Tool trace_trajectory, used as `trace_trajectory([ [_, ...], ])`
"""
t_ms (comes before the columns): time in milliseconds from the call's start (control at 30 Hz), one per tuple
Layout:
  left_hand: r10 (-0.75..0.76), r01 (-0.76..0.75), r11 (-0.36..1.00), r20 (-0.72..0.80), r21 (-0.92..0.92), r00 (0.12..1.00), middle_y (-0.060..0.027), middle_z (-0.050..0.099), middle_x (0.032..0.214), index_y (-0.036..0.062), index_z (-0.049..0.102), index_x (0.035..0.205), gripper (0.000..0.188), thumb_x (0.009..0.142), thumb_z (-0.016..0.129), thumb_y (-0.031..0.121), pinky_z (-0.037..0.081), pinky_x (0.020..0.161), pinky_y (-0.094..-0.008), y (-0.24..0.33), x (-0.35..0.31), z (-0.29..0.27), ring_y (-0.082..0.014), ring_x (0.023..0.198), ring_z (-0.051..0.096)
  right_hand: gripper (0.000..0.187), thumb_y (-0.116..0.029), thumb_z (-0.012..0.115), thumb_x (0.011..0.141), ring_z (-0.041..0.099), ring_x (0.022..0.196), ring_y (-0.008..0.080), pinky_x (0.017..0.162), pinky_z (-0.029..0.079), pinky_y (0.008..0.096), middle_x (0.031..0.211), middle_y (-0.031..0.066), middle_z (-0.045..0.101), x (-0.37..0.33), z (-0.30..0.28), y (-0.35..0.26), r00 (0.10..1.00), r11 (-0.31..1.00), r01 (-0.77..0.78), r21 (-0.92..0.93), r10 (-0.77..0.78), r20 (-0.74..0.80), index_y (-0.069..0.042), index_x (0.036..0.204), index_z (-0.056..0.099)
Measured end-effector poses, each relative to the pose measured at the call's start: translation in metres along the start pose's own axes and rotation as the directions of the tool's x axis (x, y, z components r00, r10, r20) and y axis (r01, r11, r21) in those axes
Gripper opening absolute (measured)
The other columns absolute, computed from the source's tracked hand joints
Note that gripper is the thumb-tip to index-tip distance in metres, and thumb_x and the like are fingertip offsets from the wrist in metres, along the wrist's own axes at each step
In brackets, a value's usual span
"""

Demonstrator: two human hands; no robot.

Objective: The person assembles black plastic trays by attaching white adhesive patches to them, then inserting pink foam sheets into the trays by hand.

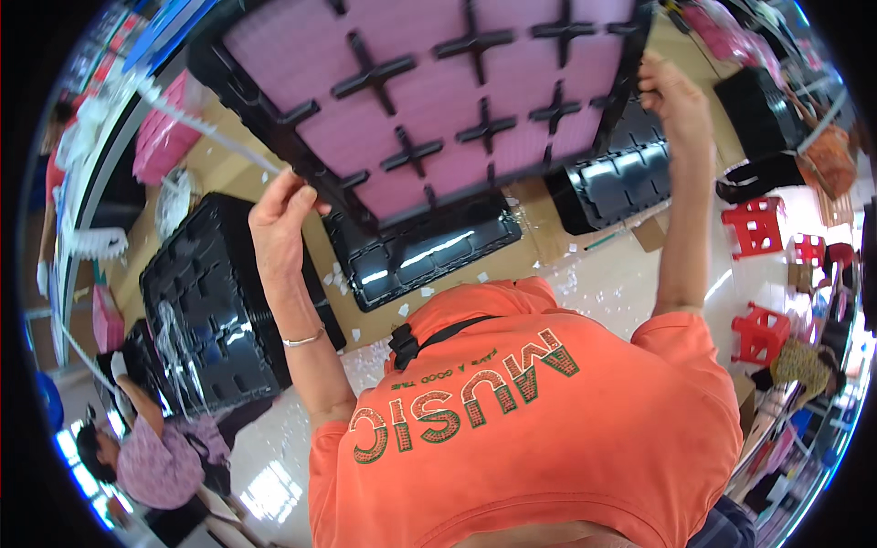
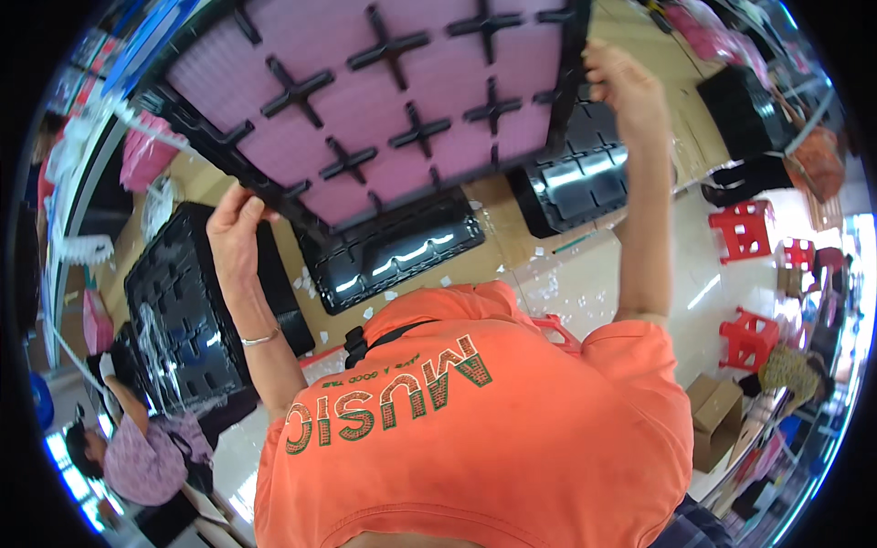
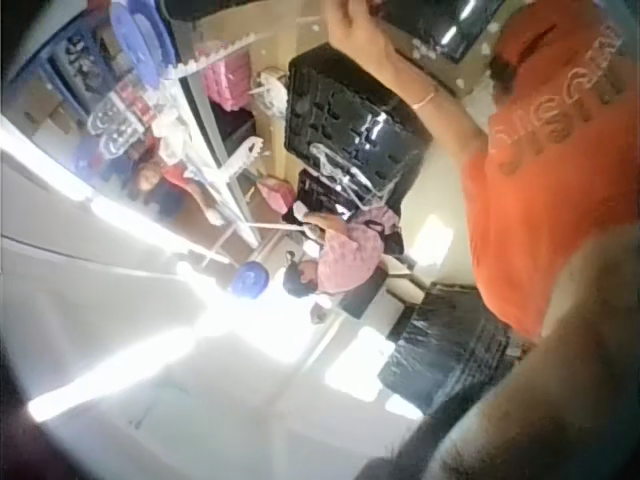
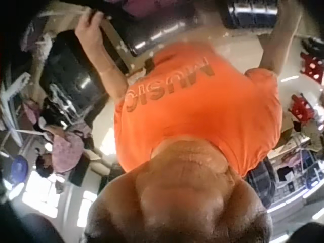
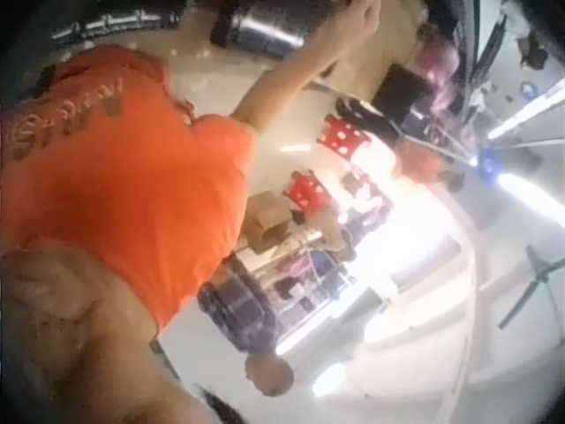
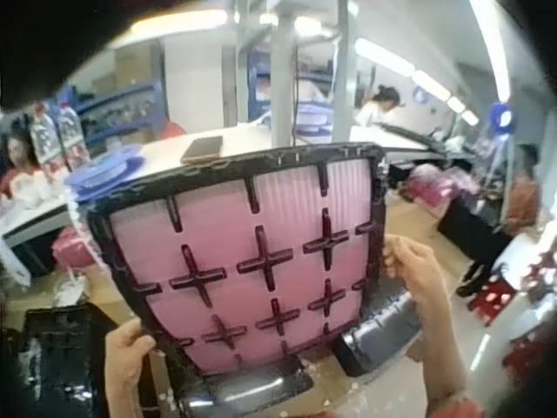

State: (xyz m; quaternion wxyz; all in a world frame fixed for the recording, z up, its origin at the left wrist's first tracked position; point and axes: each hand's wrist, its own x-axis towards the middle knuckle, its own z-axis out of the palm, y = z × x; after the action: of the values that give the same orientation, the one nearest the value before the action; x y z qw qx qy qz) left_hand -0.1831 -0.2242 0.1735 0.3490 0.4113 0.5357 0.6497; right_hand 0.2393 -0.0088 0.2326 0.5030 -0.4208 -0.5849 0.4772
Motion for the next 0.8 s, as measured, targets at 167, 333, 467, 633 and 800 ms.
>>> trace_trajectory([
  [167, 0.497, -0.654, 0.681, 0.447, 0.330, 0.743, -0.0069, 0.062, 0.086, 0.0024, 0.063, 0.087, 0.021, 0.070, 0.062, -0.010, 0.050, 0.068, -0.0273, 0.034, 0.033, 0.115, -0.0182, 0.078, 0.062, 0.067, -0.053, 0.032, 0.094, 0.057, 0.098, 0.0222, 0.085, 0.046, 0.0336, 0.109, 0.0143, 0.060, 0.002, -0.120, -0.044, 0.957, 0.924, -0.112, 0.367, 0.200, -0.212, 0.004, 0.124, 0.048],
  [333, 0.643, -0.964, 0.259, 0.734, 0.061, 0.219, -0.0040, 0.060, 0.090, 0.0056, 0.059, 0.088, 0.020, 0.068, 0.060, 0.008, 0.053, 0.067, -0.0292, -0.007, 0.037, 0.205, -0.0221, 0.085, 0.061, 0.046, -0.037, 0.050, 0.094, 0.054, 0.111, 0.0222, 0.095, 0.043, 0.0375, 0.118, 0.0111, 0.058, -0.031, -0.223, 0.000, 0.880, 0.939, -0.231, 0.254, 0.313, -0.358, 0.001, 0.120, 0.052],
  [467, 0.628, -0.985, 0.164, 0.766, 0.045, 0.139, -0.0012, 0.055, 0.092, 0.0076, 0.057, 0.088, 0.019, 0.069, 0.059, 0.010, 0.052, 0.070, -0.0278, -0.088, 0.054, 0.242, -0.0182, 0.090, 0.057, 0.033, -0.026, 0.061, 0.086, 0.059, 0.079, 0.0106, 0.063, 0.046, 0.0287, 0.092, -0.0022, 0.064, -0.054, -0.296, 0.110, 0.845, 0.940, -0.340, 0.034, 0.321, -0.428, -0.009, 0.114, 0.061],
  [633, 0.464, -0.968, 0.216, 0.858, 0.131, 0.220, -0.0010, 0.054, 0.088, 0.0088, 0.056, 0.082, 0.011, 0.070, 0.057, 0.011, 0.051, 0.075, -0.0261, -0.145, 0.057, 0.258, -0.0170, 0.094, 0.055, 0.027, -0.016, 0.060, 0.083, 0.045, 0.054, 0.0055, 0.045, 0.034, 0.0227, 0.069, -0.0060, 0.054, -0.050, -0.286, 0.165, 0.676, 0.779, -0.594, -0.201, 0.348, -0.649, -0.008, 0.109, 0.067],
  [800, 0.588, -0.970, 0.134, 0.771, 0.205, 0.244, -0.0030, 0.052, 0.084, 0.0081, 0.058, 0.076, 0.005, 0.073, 0.055, 0.011, 0.042, 0.085, -0.0309, -0.150, 0.074, 0.275, -0.0179, 0.090, 0.052, 0.025, -0.008, 0.062, 0.080, 0.039, 0.044, 0.0046, 0.037, 0.025, 0.0197, 0.060, -0.0055, 0.050, -0.032, -0.311, 0.210, 0.656, 0.741, -0.616, -0.266, 0.296, -0.695, -0.007, 0.105, 0.069],
])
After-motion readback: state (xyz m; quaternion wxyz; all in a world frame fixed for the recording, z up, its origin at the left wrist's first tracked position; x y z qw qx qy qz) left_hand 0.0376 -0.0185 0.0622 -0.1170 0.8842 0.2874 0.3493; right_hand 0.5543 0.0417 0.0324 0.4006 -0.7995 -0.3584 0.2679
